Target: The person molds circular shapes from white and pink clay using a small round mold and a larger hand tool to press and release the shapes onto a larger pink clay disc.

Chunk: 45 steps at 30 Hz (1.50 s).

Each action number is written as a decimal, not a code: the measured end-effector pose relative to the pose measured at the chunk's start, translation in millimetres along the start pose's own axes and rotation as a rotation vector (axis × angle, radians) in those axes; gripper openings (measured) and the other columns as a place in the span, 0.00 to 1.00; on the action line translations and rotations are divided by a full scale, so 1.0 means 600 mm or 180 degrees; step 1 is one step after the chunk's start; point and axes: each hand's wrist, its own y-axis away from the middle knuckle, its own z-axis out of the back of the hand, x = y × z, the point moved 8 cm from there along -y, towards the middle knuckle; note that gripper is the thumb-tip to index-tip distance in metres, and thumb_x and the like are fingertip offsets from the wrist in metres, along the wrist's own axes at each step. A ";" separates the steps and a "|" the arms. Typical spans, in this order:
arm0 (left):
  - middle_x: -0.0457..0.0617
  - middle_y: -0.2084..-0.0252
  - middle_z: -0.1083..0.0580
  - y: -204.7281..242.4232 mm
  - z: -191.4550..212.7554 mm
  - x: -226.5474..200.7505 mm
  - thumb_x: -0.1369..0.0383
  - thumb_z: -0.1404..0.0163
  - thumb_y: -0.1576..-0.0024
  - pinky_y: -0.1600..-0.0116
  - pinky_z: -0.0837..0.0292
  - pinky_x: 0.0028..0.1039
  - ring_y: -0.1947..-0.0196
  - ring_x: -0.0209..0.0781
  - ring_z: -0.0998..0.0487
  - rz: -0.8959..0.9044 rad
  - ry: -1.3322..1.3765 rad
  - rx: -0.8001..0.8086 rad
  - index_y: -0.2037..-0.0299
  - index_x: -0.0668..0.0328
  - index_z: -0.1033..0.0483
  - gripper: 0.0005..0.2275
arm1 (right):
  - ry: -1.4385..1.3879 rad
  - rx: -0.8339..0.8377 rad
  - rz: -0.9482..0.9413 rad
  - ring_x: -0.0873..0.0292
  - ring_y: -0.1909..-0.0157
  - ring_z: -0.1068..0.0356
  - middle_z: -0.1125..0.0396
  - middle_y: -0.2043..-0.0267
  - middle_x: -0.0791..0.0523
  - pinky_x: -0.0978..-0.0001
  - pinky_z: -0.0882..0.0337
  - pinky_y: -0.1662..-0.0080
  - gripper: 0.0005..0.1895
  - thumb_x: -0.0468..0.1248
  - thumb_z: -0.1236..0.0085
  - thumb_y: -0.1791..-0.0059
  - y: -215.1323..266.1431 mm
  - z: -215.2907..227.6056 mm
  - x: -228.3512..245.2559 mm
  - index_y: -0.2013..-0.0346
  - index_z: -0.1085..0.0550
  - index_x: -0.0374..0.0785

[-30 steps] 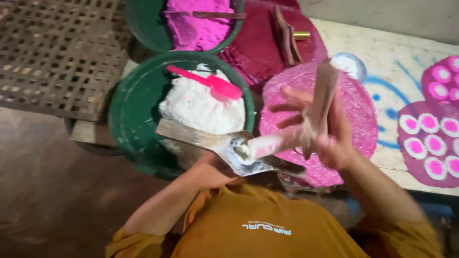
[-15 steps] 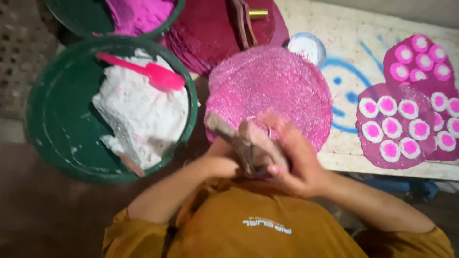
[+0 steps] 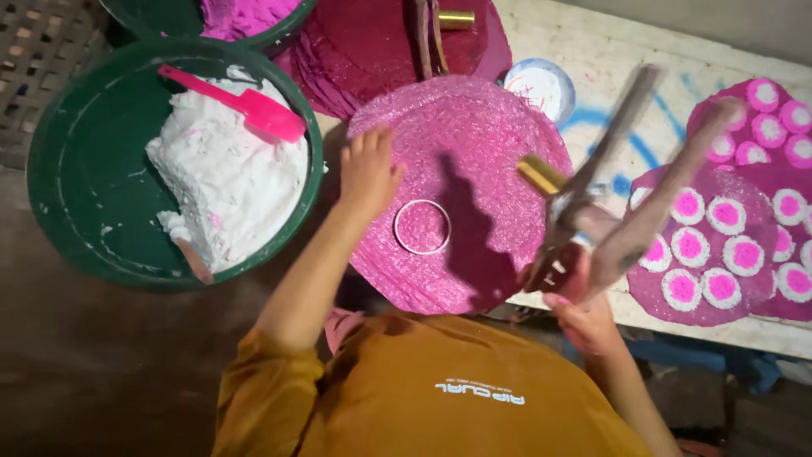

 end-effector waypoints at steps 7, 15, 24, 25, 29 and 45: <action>0.55 0.44 0.28 -0.072 -0.055 0.034 0.57 0.39 0.45 0.39 0.38 0.47 0.41 0.54 0.32 0.0270 -0.0583 0.0157 0.45 0.58 0.25 0.22 | -0.0414 -0.0589 0.0604 0.45 0.43 0.33 0.39 0.42 0.50 0.49 0.32 0.42 0.35 0.33 0.42 0.54 0.046 0.074 0.022 0.35 0.43 0.35; 0.52 0.47 0.24 -0.116 -0.069 -0.007 0.62 0.41 0.43 0.41 0.40 0.50 0.45 0.49 0.26 -0.0028 -0.0262 0.0438 0.45 0.58 0.24 0.17 | -0.0479 -0.1037 0.0817 0.46 0.43 0.32 0.38 0.44 0.49 0.51 0.31 0.43 0.32 0.33 0.42 0.53 0.088 0.088 0.004 0.36 0.41 0.34; 0.57 0.47 0.27 -0.142 0.022 -0.082 0.64 0.40 0.49 0.45 0.38 0.45 0.47 0.55 0.25 -0.0688 0.0347 -0.0640 0.42 0.59 0.30 0.24 | 0.0016 -0.1242 0.0591 0.49 0.45 0.32 0.38 0.41 0.49 0.52 0.31 0.44 0.40 0.34 0.37 0.55 0.063 0.069 0.019 0.31 0.45 0.36; 0.59 0.47 0.27 -0.120 0.015 -0.084 0.63 0.39 0.46 0.47 0.34 0.47 0.49 0.56 0.24 -0.0684 0.0351 -0.0323 0.44 0.60 0.31 0.22 | -0.0001 -0.1132 0.0492 0.49 0.44 0.32 0.37 0.42 0.48 0.52 0.32 0.43 0.41 0.35 0.36 0.54 0.057 0.062 0.017 0.31 0.46 0.36; 0.58 0.56 0.26 -0.021 -0.011 -0.052 0.63 0.39 0.47 0.58 0.26 0.50 0.58 0.62 0.22 -0.0065 0.0249 0.0761 0.52 0.61 0.29 0.18 | -0.0047 -0.0780 0.0109 0.48 0.43 0.32 0.36 0.44 0.47 0.53 0.33 0.42 0.43 0.38 0.36 0.53 0.021 0.037 0.007 0.29 0.48 0.36; 0.58 0.28 0.34 0.018 0.140 -0.073 0.36 0.50 0.45 0.22 0.44 0.43 0.26 0.54 0.38 -0.0551 0.7717 0.1203 0.22 0.57 0.50 0.46 | -0.0084 0.2220 -0.2492 0.50 0.47 0.29 0.29 0.48 0.45 0.57 0.30 0.43 0.56 0.76 0.65 0.51 -0.092 -0.117 -0.032 0.37 0.36 0.24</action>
